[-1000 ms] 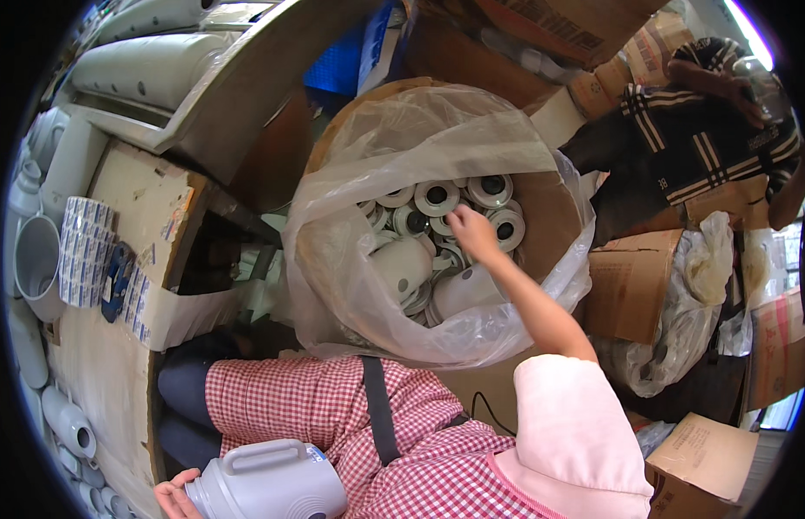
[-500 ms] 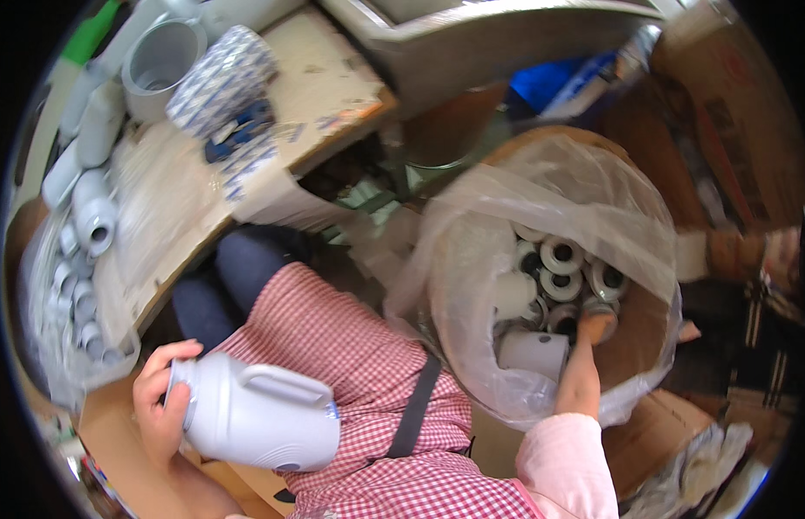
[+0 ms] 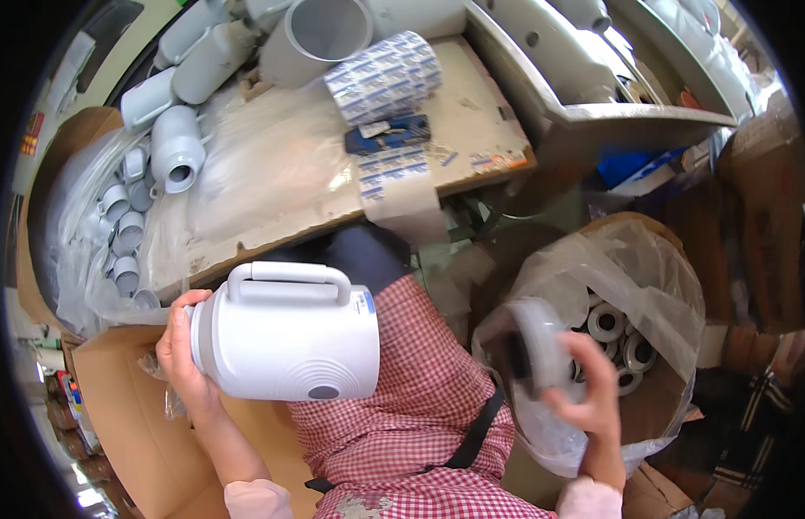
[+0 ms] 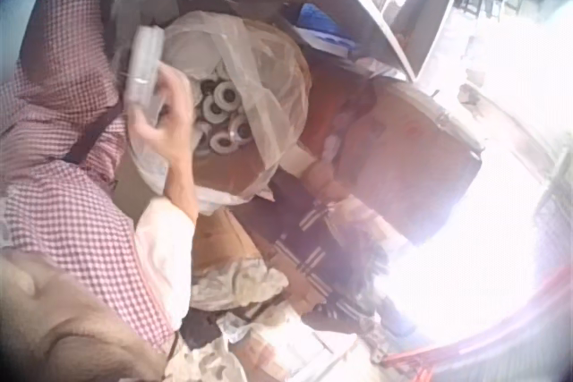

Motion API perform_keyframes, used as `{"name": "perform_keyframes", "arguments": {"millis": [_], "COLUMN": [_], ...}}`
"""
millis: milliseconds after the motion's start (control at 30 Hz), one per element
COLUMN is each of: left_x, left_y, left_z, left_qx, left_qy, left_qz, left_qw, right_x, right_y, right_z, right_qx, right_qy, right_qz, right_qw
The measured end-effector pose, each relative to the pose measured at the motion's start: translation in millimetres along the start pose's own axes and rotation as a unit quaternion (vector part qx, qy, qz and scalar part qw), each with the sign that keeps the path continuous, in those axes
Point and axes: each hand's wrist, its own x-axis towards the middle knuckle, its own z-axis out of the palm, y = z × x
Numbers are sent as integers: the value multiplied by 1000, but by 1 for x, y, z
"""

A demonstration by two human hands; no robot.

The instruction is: The person assembles white plastic kettles by attaching lids, applying labels, and wrapping each unit in plastic. The person handles kettle bodies, lids, labels, and plastic bags, repeating the sequence for multiple units.

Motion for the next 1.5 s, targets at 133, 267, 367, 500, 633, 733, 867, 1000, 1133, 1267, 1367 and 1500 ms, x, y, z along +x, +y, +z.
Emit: {"name": "perform_keyframes", "arguments": {"millis": [133, 267, 367, 500, 633, 733, 867, 1000, 1133, 1267, 1367, 1500], "left_x": [-12, -28, -35, -41, -39, -36, -41, -50, -35, -17, 0, 58], "left_y": [-22, -41, -60, -93, -123, -127, -94, -48, -51, -62, -59, -69], "left_z": [-45, -90, -101, -95, -90, -87, -65, -42, -44, -55, -32, -5], "left_qx": [-31, -41, -86, -231, -343, -347, -232, -8, -191, -161, -212, -134], "left_qy": [84, 143, 176, 207, 198, 174, 195, 136, 78, -39, -292, -373], "left_qz": [-1, -32, -82, -150, -208, -189, -129, 234, 6, 73, 70, 38], "left_qw": [996, 988, 977, 939, 895, 902, 944, 963, 978, 984, 930, 917], "right_x": [97, 114, 119, 122, 108, 102, 100, 92, 76, 76, 90, 125], "right_y": [-56, -80, -92, -93, -91, -93, -85, -68, -73, -110, -129, -130], "right_z": [122, 179, 193, 216, 251, 260, 252, 244, 229, 186, 173, 212], "right_qx": [-126, -266, -313, 80, 160, 99, 117, 433, 262, 30, -29, -151], "right_qy": [-222, -272, -270, -210, -163, -109, -135, -167, -130, -293, -117, -190], "right_qz": [-319, -364, -281, -69, -130, -174, -181, 295, -29, 227, -33, -312], "right_qw": [913, 850, 866, 972, 965, 974, 967, 835, 956, 928, 992, 918]}}
